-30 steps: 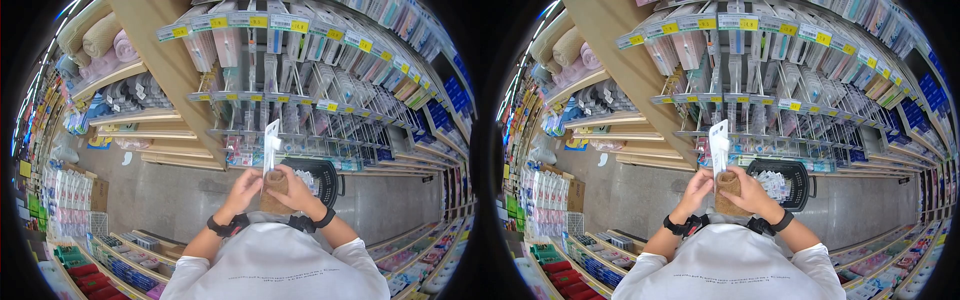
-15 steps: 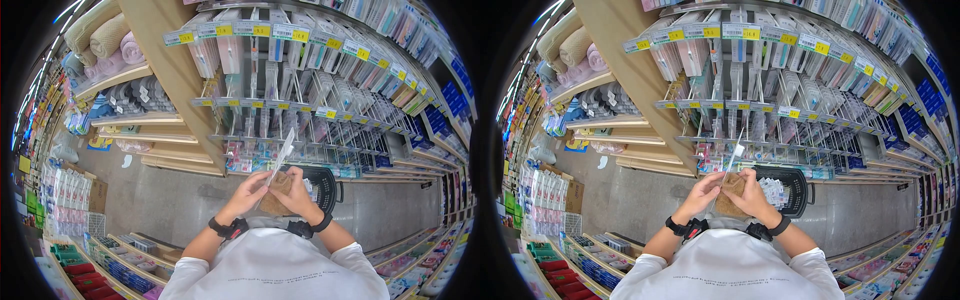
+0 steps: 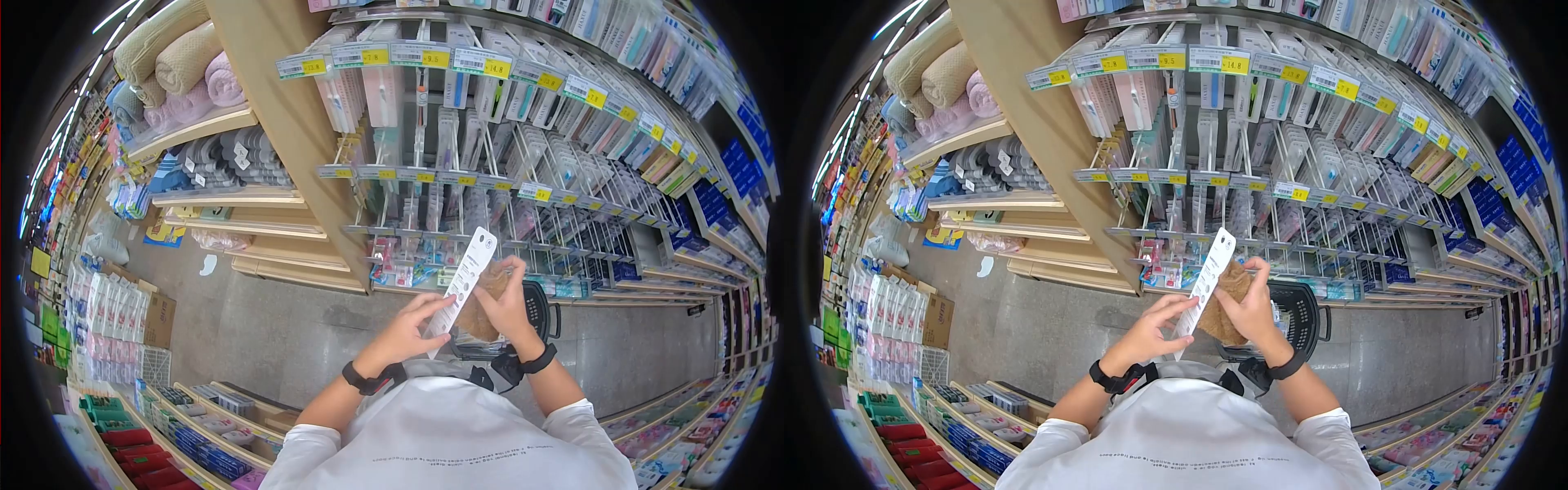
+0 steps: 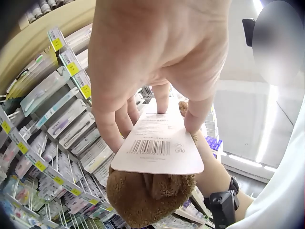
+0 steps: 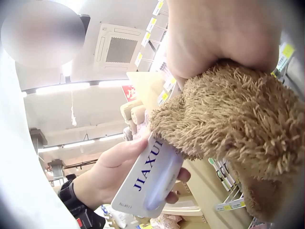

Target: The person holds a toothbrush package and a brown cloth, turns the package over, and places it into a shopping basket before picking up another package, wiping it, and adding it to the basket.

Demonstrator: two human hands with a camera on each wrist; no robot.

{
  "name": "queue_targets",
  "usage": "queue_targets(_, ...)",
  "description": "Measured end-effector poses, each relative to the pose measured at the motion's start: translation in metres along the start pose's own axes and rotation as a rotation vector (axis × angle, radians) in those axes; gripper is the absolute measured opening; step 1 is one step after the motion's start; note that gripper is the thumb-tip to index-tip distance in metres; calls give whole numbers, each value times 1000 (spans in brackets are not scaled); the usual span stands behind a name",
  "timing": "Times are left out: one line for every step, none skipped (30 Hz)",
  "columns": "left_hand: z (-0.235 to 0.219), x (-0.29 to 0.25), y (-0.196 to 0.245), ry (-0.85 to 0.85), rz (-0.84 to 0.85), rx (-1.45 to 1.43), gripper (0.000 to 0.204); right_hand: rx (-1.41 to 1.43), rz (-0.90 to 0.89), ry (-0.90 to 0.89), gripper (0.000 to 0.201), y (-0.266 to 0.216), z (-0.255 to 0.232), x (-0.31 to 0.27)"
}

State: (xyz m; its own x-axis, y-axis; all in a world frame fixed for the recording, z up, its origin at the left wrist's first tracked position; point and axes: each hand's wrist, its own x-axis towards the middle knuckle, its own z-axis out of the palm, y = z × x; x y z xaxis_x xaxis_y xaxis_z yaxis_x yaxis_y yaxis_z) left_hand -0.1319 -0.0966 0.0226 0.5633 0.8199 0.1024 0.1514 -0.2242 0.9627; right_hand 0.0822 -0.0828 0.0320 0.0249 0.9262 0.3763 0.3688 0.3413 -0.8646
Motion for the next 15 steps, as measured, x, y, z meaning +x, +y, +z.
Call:
queue_targets(1, 0, -1, 0, 0, 0, 63, 21, 21, 3, 53, 0, -3, 2)
queue_targets(1, 0, -3, 6, 26, 41, 63, 20, 21, 2, 53, -2, -6, 4)
queue_targets(2, 0, -4, 13, 52, 82, 62, 72, 49, 43, 52, -4, -9, 7)
queue_targets(3, -2, -6, 13, 53, 82, 62, 124, 76, 84, 52, -5, -12, 10)
queue_targets(4, -4, -9, -1, 51, 113, 62, 108, 100, 118, 51, -2, -17, 13)
queue_targets(4, -5, -9, -17, 50, 144, 61, 107, 100, 120, 51, 3, -21, 16)
queue_targets(4, -5, -10, -20, 50, 143, 61, 110, 156, 170, 51, 8, -25, 19)
queue_targets(4, -6, -9, -41, 54, 148, 61, 114, 212, 219, 51, 13, -28, 21)
queue_targets(4, -6, -9, -62, 57, 153, 61, 111, 207, 247, 46, 15, -30, 23)
queue_targets(4, -6, -10, -63, 56, 153, 61, 111, 208, 248, 46, 14, -31, 24)
queue_targets(4, -5, -11, -58, 70, 153, 61, 143, 219, 233, 43, 13, -32, 24)
queue_targets(4, -4, -11, -53, 84, 153, 61, 176, 229, 218, 40, 10, -33, 25)
queue_targets(5, -3, -10, -53, 85, 153, 61, 175, 229, 219, 40, 12, -32, 24)
queue_targets(5, -2, -9, -50, 90, 152, 60, 283, 217, 206, 37, 15, -30, 21)
queue_targets(6, -1, -7, -47, 95, 151, 60, 391, 204, 194, 36, 16, -28, 18)
